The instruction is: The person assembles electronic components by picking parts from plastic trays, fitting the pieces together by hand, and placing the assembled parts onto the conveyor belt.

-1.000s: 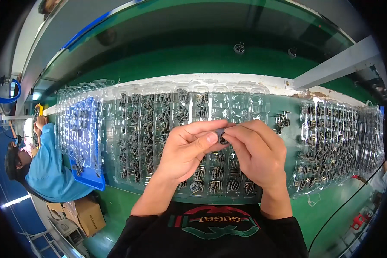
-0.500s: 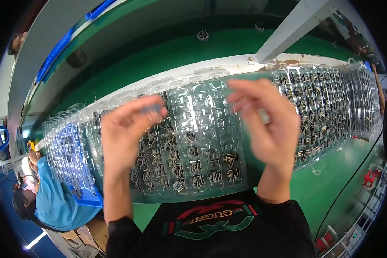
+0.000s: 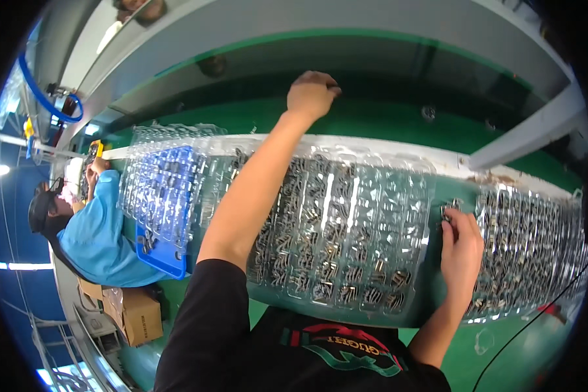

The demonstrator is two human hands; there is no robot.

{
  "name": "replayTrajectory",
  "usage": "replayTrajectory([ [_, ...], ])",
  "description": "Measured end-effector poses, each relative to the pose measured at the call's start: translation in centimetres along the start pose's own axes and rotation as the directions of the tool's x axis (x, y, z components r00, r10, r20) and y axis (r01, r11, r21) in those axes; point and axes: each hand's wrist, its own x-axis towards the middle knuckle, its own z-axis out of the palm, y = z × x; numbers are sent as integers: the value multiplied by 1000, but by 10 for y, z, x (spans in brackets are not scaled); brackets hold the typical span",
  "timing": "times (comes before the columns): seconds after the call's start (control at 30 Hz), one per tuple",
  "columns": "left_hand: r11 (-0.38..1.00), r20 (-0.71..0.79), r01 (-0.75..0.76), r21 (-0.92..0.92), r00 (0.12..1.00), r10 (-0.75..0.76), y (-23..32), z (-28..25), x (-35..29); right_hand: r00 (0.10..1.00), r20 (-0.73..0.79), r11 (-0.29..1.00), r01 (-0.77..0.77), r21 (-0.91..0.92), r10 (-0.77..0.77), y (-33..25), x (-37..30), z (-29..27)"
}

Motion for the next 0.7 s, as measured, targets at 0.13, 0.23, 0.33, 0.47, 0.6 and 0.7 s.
replayTrajectory([
  [0.13, 975, 168, 212, 67, 961, -220, -16, -48, 10, 967, -125, 975, 223, -9, -223, 5, 2, 8],
  [0.23, 933, 224, 194, 304, 937, -268, -56, -66, 38, 994, -90, 943, -22, 332, 55, 10, -4, -3],
  [0.33, 869, 47, 118, 481, 986, -160, -181, -53, 40, 991, -84, 797, -32, 603, 104, 17, -12, 2],
  [0.47, 633, 213, 157, 758, 858, -468, -390, -133, -6, 993, -107, 788, 107, 606, -53, 10, 1, 30],
  [0.6, 503, 525, -320, 803, 779, -343, -433, -118, 24, 997, -82, 842, 49, 538, -6, 21, -9, 12],
  [0.7, 707, 114, 263, 656, 892, -438, -412, -56, 16, 987, -158, 889, 84, 450, -13, 19, -8, 22],
])
